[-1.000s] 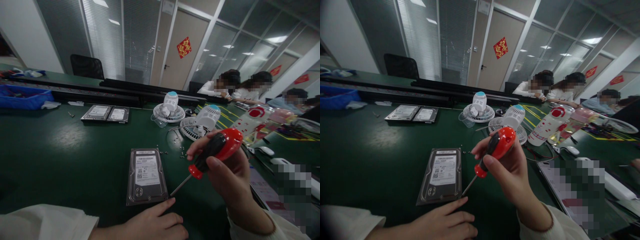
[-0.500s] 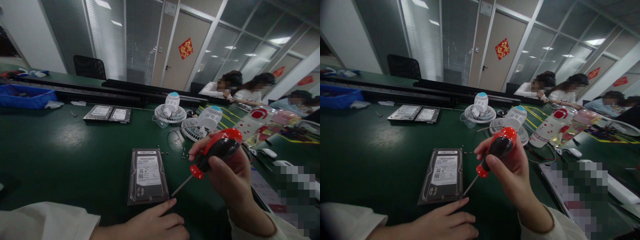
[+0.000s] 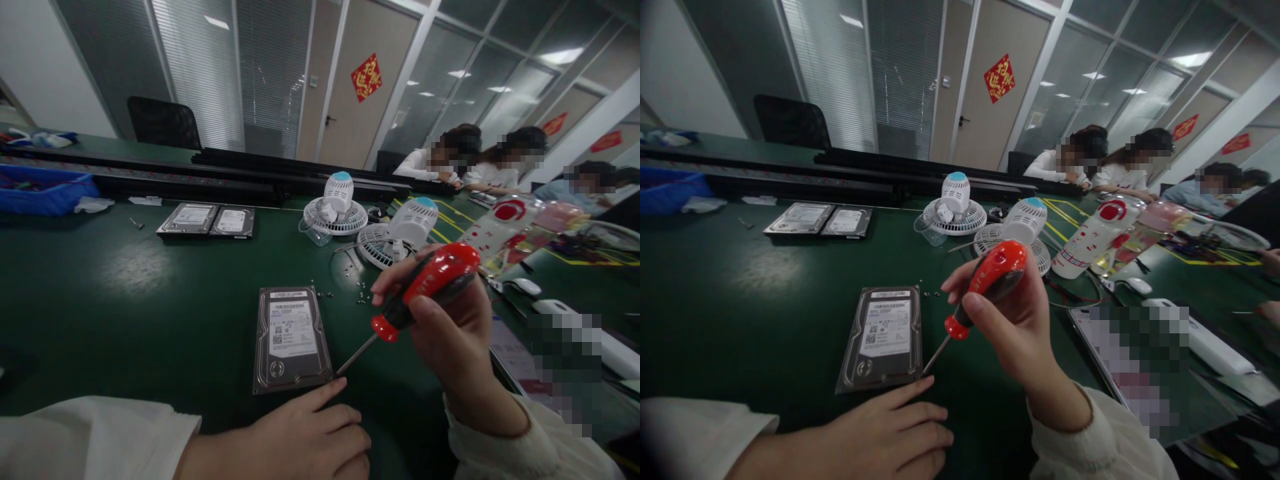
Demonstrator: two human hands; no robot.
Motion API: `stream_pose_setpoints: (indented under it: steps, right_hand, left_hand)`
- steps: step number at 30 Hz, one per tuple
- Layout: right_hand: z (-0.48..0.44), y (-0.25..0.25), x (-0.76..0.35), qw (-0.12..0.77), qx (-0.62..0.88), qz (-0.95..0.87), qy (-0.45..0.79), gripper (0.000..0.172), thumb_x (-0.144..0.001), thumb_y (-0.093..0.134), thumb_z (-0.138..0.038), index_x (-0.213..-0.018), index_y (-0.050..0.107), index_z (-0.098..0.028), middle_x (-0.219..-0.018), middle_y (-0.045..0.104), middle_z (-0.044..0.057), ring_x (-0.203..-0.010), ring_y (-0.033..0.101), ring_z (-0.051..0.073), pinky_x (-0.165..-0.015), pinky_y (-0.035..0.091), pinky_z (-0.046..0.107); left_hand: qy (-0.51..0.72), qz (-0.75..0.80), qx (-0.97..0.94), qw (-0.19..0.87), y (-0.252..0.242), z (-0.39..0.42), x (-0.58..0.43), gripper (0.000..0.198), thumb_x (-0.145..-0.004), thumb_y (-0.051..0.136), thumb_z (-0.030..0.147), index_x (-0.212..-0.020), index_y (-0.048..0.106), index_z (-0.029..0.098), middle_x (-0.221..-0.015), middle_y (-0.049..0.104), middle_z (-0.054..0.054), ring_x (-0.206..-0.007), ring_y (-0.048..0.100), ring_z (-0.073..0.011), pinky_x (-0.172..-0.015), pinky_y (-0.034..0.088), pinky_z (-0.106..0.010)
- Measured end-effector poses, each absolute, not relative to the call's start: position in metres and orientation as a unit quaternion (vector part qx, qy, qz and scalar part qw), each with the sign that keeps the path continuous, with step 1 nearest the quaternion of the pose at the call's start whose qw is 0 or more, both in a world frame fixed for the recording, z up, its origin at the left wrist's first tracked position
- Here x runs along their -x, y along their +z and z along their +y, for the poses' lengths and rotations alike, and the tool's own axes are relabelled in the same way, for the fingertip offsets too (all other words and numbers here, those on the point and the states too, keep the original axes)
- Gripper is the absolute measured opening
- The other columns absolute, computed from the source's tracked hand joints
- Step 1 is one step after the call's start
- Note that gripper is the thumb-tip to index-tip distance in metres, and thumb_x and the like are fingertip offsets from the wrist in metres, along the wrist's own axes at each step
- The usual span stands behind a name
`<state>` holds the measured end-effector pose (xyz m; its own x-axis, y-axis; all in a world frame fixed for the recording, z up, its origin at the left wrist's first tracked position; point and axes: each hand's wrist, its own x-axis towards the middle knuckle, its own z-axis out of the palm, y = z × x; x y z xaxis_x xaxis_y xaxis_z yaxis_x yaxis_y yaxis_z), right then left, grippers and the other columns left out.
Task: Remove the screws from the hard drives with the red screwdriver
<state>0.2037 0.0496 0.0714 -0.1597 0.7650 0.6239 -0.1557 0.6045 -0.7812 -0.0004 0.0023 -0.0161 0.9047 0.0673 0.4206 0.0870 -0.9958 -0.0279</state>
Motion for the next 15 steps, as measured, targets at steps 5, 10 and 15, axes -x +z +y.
stream_pose_setpoints:
  steps: [5,10,15]
  right_hand:
    - [0.05,0.072,-0.203,0.597,0.204,-0.655,0.416,0.031,-0.096,0.069,-0.031,-0.126,0.062,-0.025,-0.114,0.076,0.005,-0.086,0.073,0.017,-0.078,0.06,0.034]
    - [0.048,0.072,-0.204,0.596,0.211,-0.639,0.438,0.036,-0.097,0.067,-0.029,-0.131,0.06,-0.021,-0.118,0.078,0.008,-0.09,0.074,0.016,-0.084,0.059,0.035]
    - [0.051,0.071,-0.202,0.611,0.207,-0.661,0.383,0.02,-0.094,0.074,-0.03,-0.107,0.059,-0.025,-0.09,0.072,-0.002,-0.078,0.069,0.013,-0.072,0.055,0.03]
  left_hand:
    - [-0.18,-0.056,0.982,-0.01,-0.003,-0.002,0.003,0.029,-0.112,0.049,0.028,-0.117,0.074,0.014,-0.125,0.078,-0.003,-0.121,0.068,-0.022,-0.122,0.038,-0.044]
    - [-0.161,-0.063,0.984,-0.043,0.008,-0.006,0.006,0.026,-0.11,0.053,0.03,-0.116,0.073,0.013,-0.125,0.077,-0.003,-0.124,0.067,-0.022,-0.125,0.035,-0.043]
    - [-0.161,-0.074,0.981,-0.074,0.004,-0.008,0.007,0.029,-0.11,0.051,0.03,-0.124,0.07,0.012,-0.125,0.077,-0.005,-0.125,0.066,-0.0239,-0.128,0.028,-0.044]
